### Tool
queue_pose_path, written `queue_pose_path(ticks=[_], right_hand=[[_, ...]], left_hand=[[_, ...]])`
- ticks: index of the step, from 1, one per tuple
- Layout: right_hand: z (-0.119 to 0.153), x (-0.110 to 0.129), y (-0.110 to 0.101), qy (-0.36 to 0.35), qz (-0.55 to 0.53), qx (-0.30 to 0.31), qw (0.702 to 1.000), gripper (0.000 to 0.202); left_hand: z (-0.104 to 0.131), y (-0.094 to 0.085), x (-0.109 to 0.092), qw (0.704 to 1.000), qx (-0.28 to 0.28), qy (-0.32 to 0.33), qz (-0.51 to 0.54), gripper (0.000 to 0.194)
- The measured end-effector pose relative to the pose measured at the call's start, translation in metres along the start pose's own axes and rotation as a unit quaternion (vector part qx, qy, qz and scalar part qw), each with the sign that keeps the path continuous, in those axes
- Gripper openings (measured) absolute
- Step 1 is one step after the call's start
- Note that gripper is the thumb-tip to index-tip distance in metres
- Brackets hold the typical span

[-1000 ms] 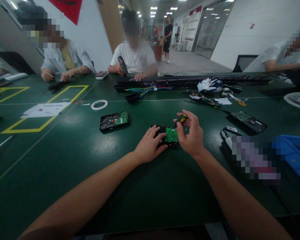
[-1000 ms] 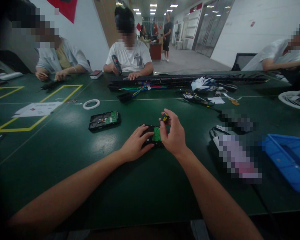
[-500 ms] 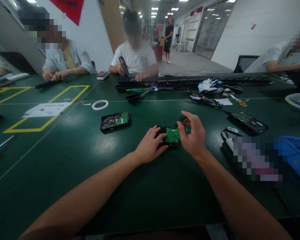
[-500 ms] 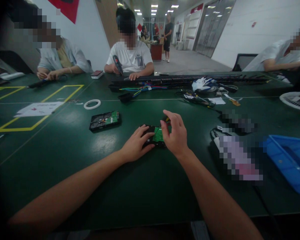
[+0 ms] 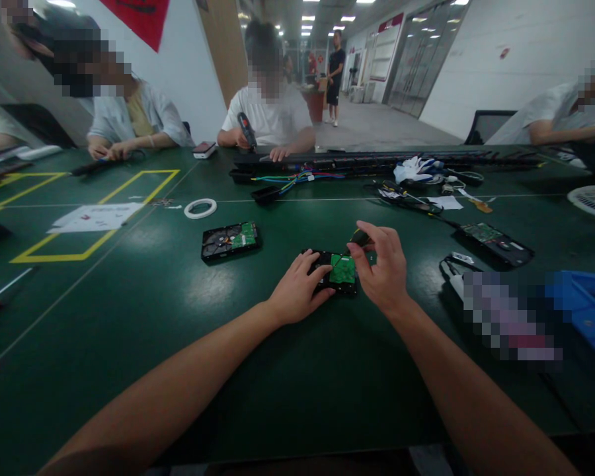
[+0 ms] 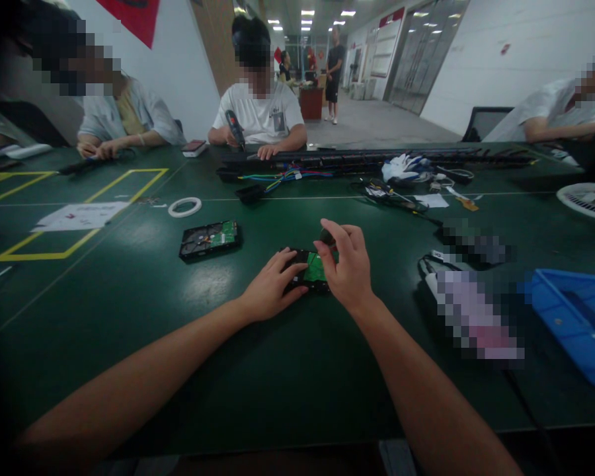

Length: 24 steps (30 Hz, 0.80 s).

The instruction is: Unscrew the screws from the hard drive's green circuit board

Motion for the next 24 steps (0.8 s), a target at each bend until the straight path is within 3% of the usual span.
queue_pose_path(ticks=[11,24], right_hand=[[0.0029,-0.0022,0.0023,-0.009,0.017,0.001,1.0,0.057],[-0.0015,0.0013,-0.0032,-0.011,0.028,-0.022,0.999,0.04]], left_hand=[[-0.0012,0.0001,-0.0007,1.0,0.002,0.002,-0.003,0.052],[-0.0002,-0.0004,-0.0014,1.0,-0.004,-0.001,0.0,0.05]])
Point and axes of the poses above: each hand's wrist, its own z-axis away from the middle knuckle, its own y-axis out of the palm, x = y × z, the point moved 1 cm from there along -z, towards the middle knuckle, and after that the axes turned 9 degrees about z, right-handed, at the moved point
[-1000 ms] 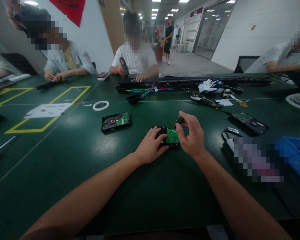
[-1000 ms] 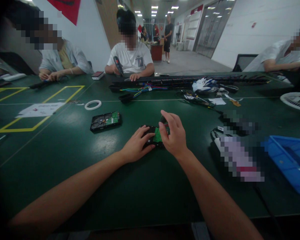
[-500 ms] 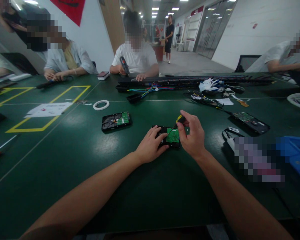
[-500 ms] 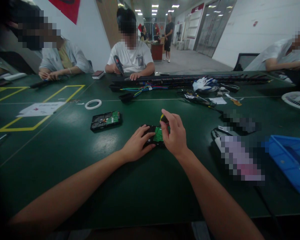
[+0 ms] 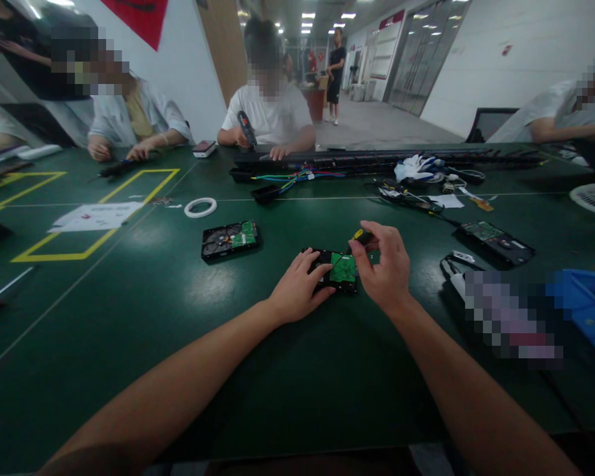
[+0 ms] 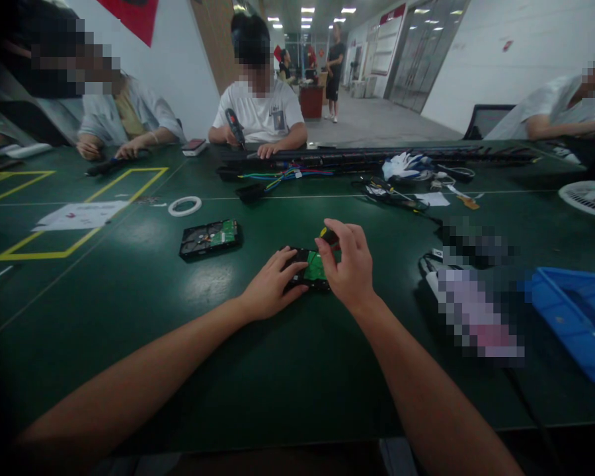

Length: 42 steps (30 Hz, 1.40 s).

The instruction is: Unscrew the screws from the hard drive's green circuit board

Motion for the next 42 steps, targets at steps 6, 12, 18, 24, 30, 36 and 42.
queue_pose_path(ticks=[6,12,18,24,30,36,42], right_hand=[[0.0013,-0.0013,0.0014,-0.003,-0.008,0.006,1.0,0.044],[0.0022,-0.0002,0.002,-0.004,-0.014,0.008,1.0,0.044],[0.0027,0.0008,0.0028,-0.011,-0.016,0.001,1.0,0.046],[0.0011,0.001,0.0015,0.0,-0.022,-0.006,1.0,0.042],[0.0012,-0.0004,0.0005,-0.002,-0.017,-0.007,1.0,0.037],[0.0056,-0.0031,0.0042,0.022,-0.033,-0.006,0.999,0.044],[0.0052,0.0011,0.0021,0.026,-0.043,0.006,0.999,0.041]], left_hand=[[0.0004,0.001,0.0002,1.0,-0.001,-0.001,0.003,0.05],[0.0006,0.0006,0.001,1.0,0.0,0.0,0.0,0.05],[0.0006,0.0023,0.0028,1.0,0.001,0.003,0.0,0.051],[0.0003,0.0027,0.0035,1.0,0.005,-0.001,0.0,0.051],[-0.0001,0.0021,0.0034,1.0,0.004,-0.001,0.007,0.052],[0.0008,0.0012,0.0026,1.0,0.005,-0.002,0.007,0.052],[0.0004,0.0009,0.0025,1.0,0.003,-0.003,0.007,0.051]])
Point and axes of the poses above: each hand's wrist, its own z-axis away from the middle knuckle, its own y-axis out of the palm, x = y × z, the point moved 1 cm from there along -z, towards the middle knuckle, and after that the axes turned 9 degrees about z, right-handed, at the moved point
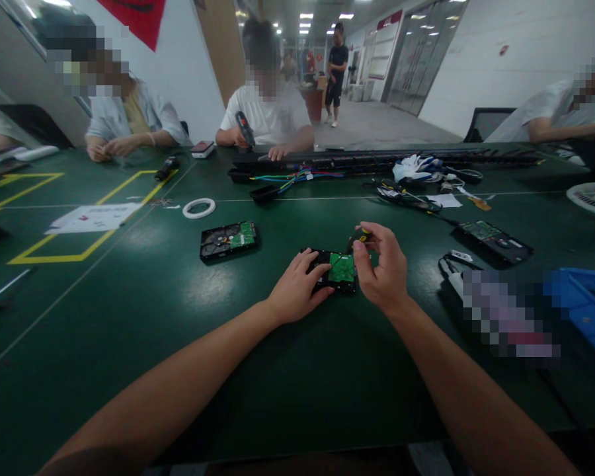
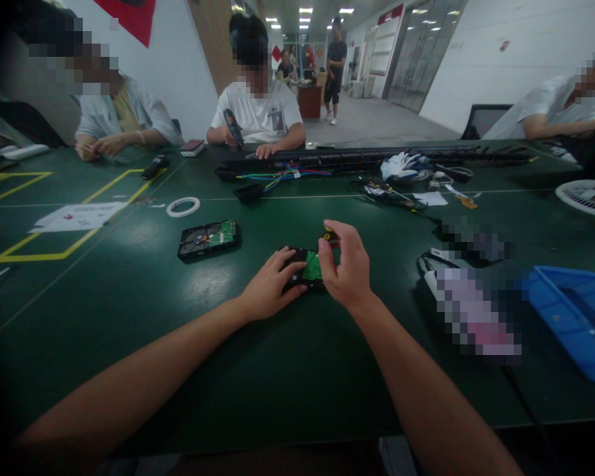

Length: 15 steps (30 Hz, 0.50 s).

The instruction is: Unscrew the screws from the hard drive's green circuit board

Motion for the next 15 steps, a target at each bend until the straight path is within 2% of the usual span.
queue_pose_path(ticks=[5,15], right_hand=[[-0.0044,0.0007,-0.0018,-0.015,0.026,-0.029,0.999,0.039],[-0.0043,0.0027,-0.002,-0.027,-0.002,-0.008,1.0,0.041]], left_hand=[[-0.0007,-0.0001,-0.0012,1.0,0.002,0.001,-0.003,0.051],[-0.0003,-0.0017,-0.0016,1.0,0.001,0.001,-0.003,0.055]])
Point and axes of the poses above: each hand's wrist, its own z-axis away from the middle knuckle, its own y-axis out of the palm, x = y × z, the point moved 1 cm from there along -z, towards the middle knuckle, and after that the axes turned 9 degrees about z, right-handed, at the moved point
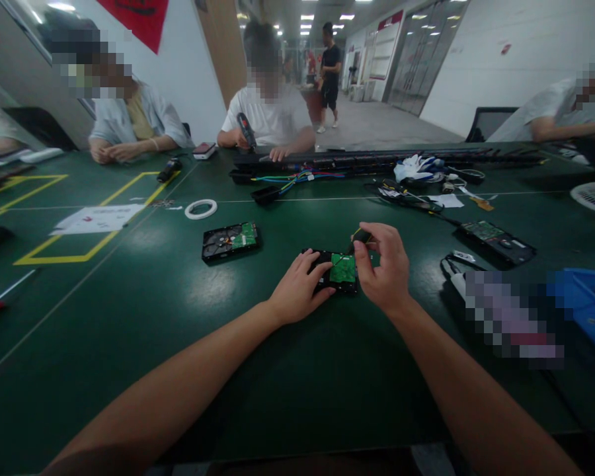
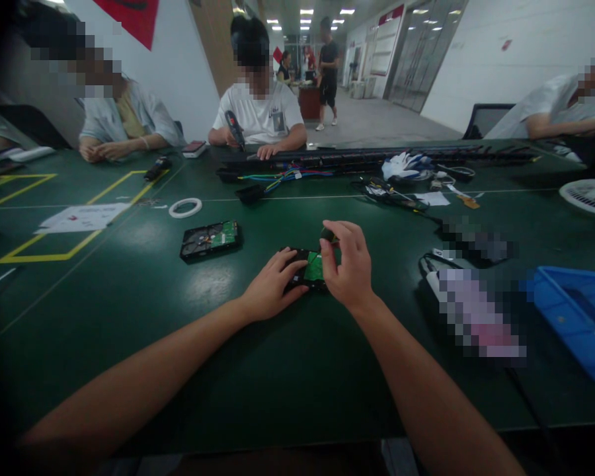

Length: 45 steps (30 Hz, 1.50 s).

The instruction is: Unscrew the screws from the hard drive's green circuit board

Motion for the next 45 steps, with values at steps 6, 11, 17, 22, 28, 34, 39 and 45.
queue_pose_path(ticks=[6,11,17,22,28,34,39,45], right_hand=[[-0.003,0.001,-0.001,-0.009,-0.003,-0.012,1.0,0.04],[-0.001,-0.006,0.002,-0.005,0.01,-0.011,1.0,0.038],[0.002,-0.005,0.003,0.018,-0.01,0.009,1.0,0.044],[-0.001,0.0,0.0,0.009,0.007,0.001,1.0,0.04],[0.001,-0.006,0.002,0.016,0.004,-0.004,1.0,0.037],[0.004,-0.006,0.004,0.028,-0.041,0.032,0.998,0.043],[0.002,-0.005,0.004,0.022,-0.08,0.022,0.996,0.04],[0.006,-0.009,0.007,0.049,-0.103,0.024,0.993,0.037]], left_hand=[[0.0,0.0,0.001,1.0,-0.002,-0.002,0.009,0.057],[0.0,0.001,0.001,1.0,-0.004,-0.004,0.016,0.058],[0.001,0.001,0.001,1.0,-0.002,-0.004,0.008,0.06],[0.001,0.001,0.001,1.0,-0.003,-0.006,0.008,0.06],[0.001,0.001,0.001,1.0,0.0,-0.009,0.011,0.059],[0.001,0.001,0.001,1.0,-0.002,-0.014,0.009,0.059],[0.001,0.001,0.002,1.0,0.004,-0.008,0.002,0.059],[0.0,0.001,0.001,1.0,0.004,-0.006,0.008,0.058]])
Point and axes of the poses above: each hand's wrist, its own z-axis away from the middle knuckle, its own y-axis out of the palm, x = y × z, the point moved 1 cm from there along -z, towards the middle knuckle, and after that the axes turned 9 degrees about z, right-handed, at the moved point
